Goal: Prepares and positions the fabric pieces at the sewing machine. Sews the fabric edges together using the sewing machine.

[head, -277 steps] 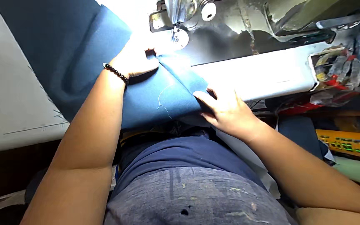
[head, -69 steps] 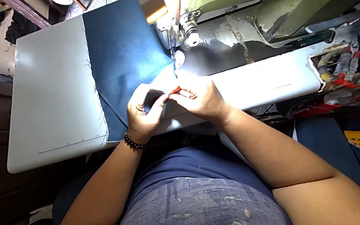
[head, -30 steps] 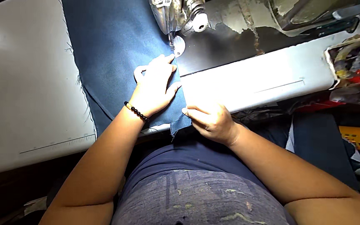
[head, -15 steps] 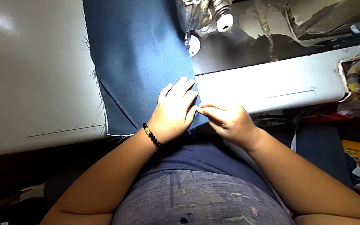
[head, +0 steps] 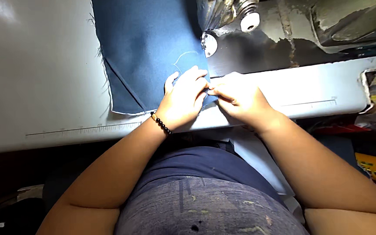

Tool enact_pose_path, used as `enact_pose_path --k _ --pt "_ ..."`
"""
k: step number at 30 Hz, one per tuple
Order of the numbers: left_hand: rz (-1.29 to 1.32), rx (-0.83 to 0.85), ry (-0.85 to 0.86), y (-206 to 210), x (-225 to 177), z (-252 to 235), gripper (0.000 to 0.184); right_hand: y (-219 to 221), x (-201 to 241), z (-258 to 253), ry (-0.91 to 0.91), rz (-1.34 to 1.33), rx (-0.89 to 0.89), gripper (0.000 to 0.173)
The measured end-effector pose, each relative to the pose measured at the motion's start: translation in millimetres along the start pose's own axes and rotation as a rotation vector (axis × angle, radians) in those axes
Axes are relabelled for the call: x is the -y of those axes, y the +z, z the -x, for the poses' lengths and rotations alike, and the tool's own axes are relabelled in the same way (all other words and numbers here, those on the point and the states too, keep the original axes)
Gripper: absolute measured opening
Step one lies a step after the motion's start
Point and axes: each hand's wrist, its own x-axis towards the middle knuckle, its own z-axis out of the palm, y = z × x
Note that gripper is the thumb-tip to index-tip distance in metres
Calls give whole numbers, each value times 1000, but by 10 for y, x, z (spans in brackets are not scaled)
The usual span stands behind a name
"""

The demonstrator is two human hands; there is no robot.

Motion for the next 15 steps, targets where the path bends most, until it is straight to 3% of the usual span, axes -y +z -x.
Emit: enact_pose_path --k 10,15 --pt "-17 -40 52 -151 470 -579 33 21 -347 -520 -33 88 -24 22" --pt "-39 21 -92 -214 288 -576 33 61 -356 -501 0 68 -37 24"
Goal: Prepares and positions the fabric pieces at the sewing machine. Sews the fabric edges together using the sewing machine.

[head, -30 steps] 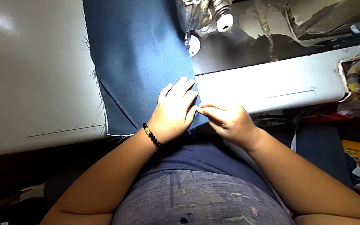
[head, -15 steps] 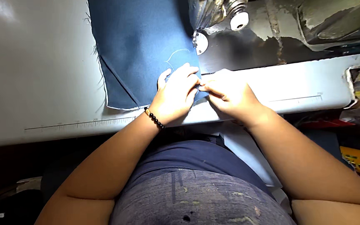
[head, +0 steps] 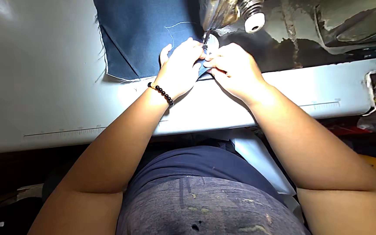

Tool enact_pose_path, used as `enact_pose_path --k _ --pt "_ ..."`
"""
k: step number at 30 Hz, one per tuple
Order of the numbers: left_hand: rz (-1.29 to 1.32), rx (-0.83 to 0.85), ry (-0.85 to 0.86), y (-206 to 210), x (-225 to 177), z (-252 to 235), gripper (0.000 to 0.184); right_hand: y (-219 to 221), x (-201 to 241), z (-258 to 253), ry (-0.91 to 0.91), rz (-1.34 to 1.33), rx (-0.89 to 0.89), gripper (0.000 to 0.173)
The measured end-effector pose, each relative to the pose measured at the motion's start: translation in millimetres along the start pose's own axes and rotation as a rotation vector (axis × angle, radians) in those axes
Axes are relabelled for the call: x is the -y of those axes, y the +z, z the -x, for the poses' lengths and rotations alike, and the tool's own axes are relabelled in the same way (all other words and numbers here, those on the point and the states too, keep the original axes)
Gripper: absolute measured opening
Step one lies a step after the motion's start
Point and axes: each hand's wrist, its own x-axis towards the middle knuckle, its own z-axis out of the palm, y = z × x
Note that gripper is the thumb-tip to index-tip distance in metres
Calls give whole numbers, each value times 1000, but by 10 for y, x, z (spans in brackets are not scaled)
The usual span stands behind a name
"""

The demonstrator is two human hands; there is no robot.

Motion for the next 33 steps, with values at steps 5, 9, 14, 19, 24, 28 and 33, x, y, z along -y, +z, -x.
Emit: enact_pose_path --k 5,9,14,19,24,28,33 --pt "76 -71 18 75 49 18 29 -7 13 -2 12 5 16 24" --pt "75 -48 13 39 63 -12 29 -5 12 -19 18 5 13 24" --pt "62 -40 -16 -22 131 -180 29 0 -4 -74 57 33 52 28" --pt "27 -43 -61 -99 179 -377 30 14 24 -76 83 79 75 30" --pt "6 -60 -64 -69 186 -374 29 18 9 -72 78 67 73 30" --pt "-10 -74 -75 -57 176 -376 30 10 14 -81 79 66 82 30" --pt "-69 -79 -113 -36 140 -367 32 7 16 -81 94 68 97 31"
